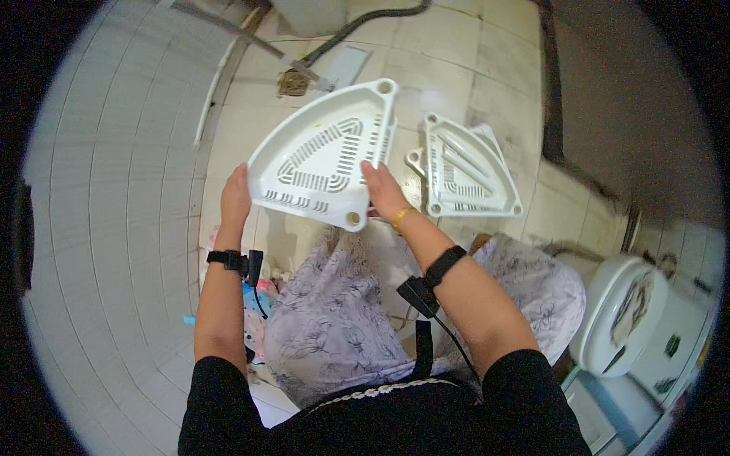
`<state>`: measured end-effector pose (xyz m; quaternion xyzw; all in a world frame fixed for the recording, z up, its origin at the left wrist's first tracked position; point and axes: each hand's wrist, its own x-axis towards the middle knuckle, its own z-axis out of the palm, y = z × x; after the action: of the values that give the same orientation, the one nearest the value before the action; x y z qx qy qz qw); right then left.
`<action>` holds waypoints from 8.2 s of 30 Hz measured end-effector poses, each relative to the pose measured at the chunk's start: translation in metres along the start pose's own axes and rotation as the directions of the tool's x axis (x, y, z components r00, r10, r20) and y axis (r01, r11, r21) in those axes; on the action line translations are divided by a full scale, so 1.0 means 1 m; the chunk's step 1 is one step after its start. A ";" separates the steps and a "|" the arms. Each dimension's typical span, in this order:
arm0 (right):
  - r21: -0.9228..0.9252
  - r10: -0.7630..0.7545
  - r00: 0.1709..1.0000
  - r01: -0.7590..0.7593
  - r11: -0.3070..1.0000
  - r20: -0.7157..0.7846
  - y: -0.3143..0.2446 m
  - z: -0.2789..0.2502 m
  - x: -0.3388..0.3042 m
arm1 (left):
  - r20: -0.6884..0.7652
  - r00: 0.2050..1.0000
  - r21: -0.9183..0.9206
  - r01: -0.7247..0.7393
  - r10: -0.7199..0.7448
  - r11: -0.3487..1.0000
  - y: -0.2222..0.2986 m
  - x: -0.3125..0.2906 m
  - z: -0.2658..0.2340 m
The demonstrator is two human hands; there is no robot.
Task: The person assembles a white plastic corner shelf by hand, fitting plastic tubes and connector pieces into the corner shelf trays.
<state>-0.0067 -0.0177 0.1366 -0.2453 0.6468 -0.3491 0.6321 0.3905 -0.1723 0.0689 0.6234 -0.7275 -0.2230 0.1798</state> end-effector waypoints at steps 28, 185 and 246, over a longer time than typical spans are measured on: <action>0.076 -0.102 0.985 0.092 0.993 0.142 0.054 -0.072 -0.021 | 0.352 0.930 0.040 0.094 -0.102 0.995 0.067 -0.034 -0.041; 0.026 0.055 0.921 -0.071 0.997 0.386 -0.124 0.041 -0.173 | 0.258 0.926 -0.508 -0.112 0.275 0.854 0.241 -0.125 -0.233; -0.571 -0.060 0.906 -0.211 0.793 -0.419 0.190 -0.171 0.064 | 0.407 0.912 -0.208 0.036 0.053 0.978 0.184 -0.048 -0.095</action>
<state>-0.1576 0.0788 -0.0563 -0.3270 0.8528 -0.1422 0.3815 0.2966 -0.1121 0.2499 0.5371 -0.7238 -0.4239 0.0889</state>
